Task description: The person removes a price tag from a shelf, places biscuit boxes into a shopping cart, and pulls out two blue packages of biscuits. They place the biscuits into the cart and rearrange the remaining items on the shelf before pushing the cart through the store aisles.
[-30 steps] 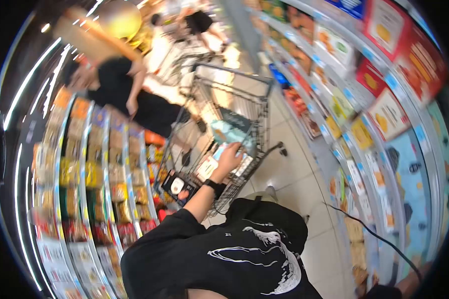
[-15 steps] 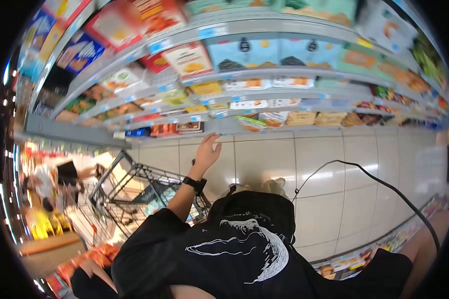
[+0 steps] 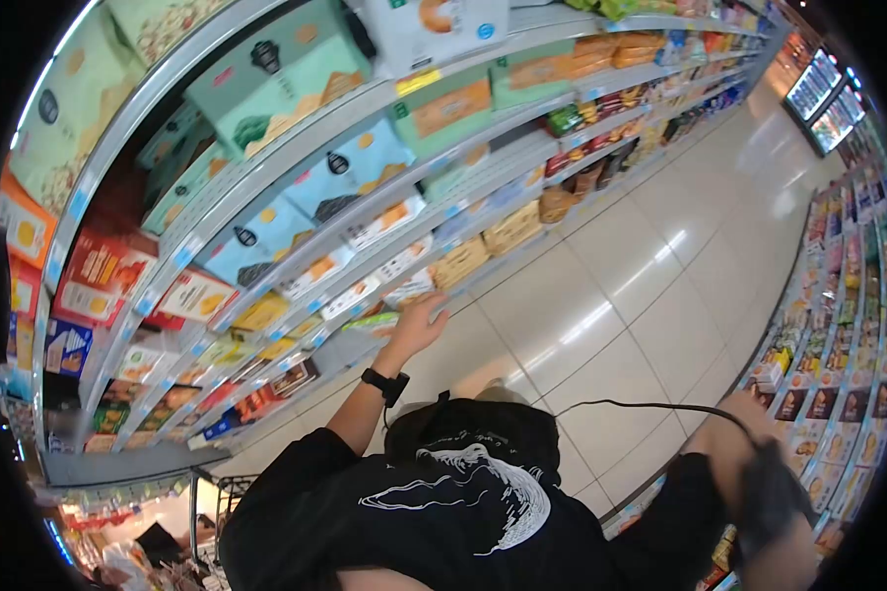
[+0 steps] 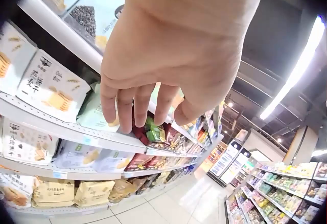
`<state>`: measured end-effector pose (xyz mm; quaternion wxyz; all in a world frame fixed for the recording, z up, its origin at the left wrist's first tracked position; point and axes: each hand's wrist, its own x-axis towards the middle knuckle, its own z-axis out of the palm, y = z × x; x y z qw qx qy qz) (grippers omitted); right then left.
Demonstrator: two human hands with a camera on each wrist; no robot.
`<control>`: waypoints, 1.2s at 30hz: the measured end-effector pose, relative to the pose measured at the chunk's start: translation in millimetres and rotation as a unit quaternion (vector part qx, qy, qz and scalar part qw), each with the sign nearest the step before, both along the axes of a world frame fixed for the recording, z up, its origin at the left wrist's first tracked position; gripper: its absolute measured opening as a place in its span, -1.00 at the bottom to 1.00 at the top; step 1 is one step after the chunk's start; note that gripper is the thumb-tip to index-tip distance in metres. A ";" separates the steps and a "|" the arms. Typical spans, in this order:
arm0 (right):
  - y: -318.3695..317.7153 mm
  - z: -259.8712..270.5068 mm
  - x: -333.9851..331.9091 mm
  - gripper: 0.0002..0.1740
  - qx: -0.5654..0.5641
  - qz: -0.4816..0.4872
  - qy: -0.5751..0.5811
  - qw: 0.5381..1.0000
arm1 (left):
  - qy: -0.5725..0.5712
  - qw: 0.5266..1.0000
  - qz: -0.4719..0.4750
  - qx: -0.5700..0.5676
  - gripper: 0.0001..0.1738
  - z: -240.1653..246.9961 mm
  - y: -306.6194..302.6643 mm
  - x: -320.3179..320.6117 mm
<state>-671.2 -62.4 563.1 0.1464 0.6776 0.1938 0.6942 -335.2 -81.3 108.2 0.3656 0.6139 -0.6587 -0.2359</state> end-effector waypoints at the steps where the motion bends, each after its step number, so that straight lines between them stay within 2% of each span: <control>1: -11.5 -4.7 -3.0 -0.54 0.026 0.001 -0.002 1.000 | 0.005 1.000 -0.006 -0.006 -0.64 -0.2 -8.7 -6.5; 2: -20.7 -7.5 -7.7 -0.54 0.052 -0.004 -0.007 0.999 | -0.001 1.000 -0.022 0.019 -0.64 2.3 -16.8 -10.7; 4: -59.4 -68.0 -6.6 -0.54 0.226 -0.043 0.000 0.973 | -0.005 0.999 -0.037 0.038 -0.63 12.0 -26.6 -15.5; 6: -101.9 -142.0 19.5 -0.54 0.444 -0.116 0.011 0.888 | -0.009 0.997 -0.052 0.062 -0.63 25.8 -33.6 -15.9; 7: -110.8 -176.7 37.1 -0.50 0.551 -0.185 0.011 0.814 | -0.010 0.997 -0.056 0.057 -0.63 25.8 -36.5 -13.0; 8: -125.3 -215.7 42.4 -0.58 0.638 -0.141 0.027 0.757 | -0.002 0.996 -0.061 0.070 -0.63 26.5 -40.2 -7.5; 9: -133.1 -249.0 47.4 -0.61 0.686 -0.170 0.035 0.706 | 0.005 0.994 -0.067 0.084 -0.62 27.5 -43.6 -0.7; 11: -141.0 -310.6 56.8 -0.67 0.745 -0.127 0.004 0.655 | 0.024 0.992 -0.070 0.101 -0.65 33.0 -49.1 15.8; 12: -140.7 -335.9 60.7 -0.67 0.745 -0.130 -0.009 0.654 | 0.051 0.989 -0.065 0.121 -0.67 34.5 -49.6 24.0; 13: -142.4 -358.0 64.9 -0.71 0.777 -0.121 -0.018 0.618 | 0.043 0.989 -0.076 0.120 -0.67 34.9 -50.3 32.5; 14: -147.2 -373.6 69.8 -0.75 0.805 -0.110 -0.028 0.583 | 0.099 0.985 -0.063 0.123 -0.66 34.1 -52.9 42.1; 15: -152.9 -382.8 74.7 -0.75 0.803 -0.110 -0.043 0.584 | 0.154 0.978 -0.049 0.128 -0.65 35.2 -58.3 52.4; 16: -157.8 -392.9 79.0 -0.78 0.803 -0.134 -0.032 0.581 | 0.144 0.979 -0.061 0.130 -0.65 35.9 -65.3 64.4; 18: -165.8 -406.3 90.7 -0.81 0.807 -0.159 -0.030 0.569 | 0.043 0.996 -0.053 0.059 -0.59 40.1 -72.3 83.0; 19: -175.2 -409.7 94.1 -0.82 0.800 -0.168 -0.023 0.576 | 0.041 0.995 -0.061 0.065 -0.59 42.2 -76.2 90.5; 21: -195.9 -406.0 99.6 -0.82 0.792 -0.181 -0.024 0.582 | -0.075 0.995 -0.046 -0.043 -0.60 54.1 -97.0 105.4; 22: -208.9 -402.5 103.6 -0.82 0.781 -0.192 -0.011 0.594 | -0.037 0.996 -0.043 -0.074 -0.65 61.3 -108.4 108.2; 25: -257.6 -392.6 115.5 -0.80 0.766 -0.203 0.014 0.610 | -0.062 0.998 -0.014 -0.027 -0.65 88.6 -138.6 110.5; 26: -276.9 -388.9 118.3 -0.79 0.759 -0.202 0.033 0.618 | -0.039 0.999 -0.024 -0.015 -0.69 98.7 -150.8 106.1; 30: -364.7 -375.6 127.2 -0.70 0.747 -0.175 0.086 0.635 | -0.039 0.998 -0.040 -0.030 -0.66 104.8 -204.7 78.6; 32: -404.3 -356.7 132.8 -0.54 0.628 -0.263 0.141 0.719 | -0.056 0.993 -0.052 -0.094 -0.74 106.2 -233.0 55.5; 33: -425.0 -351.5 136.0 -0.54 0.621 -0.259 0.151 0.724 | -0.051 0.993 -0.040 -0.098 -0.74 106.5 -247.8 43.3; 35: -464.6 -344.1 143.4 -0.39 0.534 -0.329 0.160 0.762 | -0.065 0.994 -0.023 -0.087 -0.79 109.6 -274.8 19.4; 36: -486.4 -340.2 147.8 -0.33 0.507 -0.305 0.166 0.788 | -0.063 0.994 -0.012 -0.090 -0.79 112.3 -285.5 8.4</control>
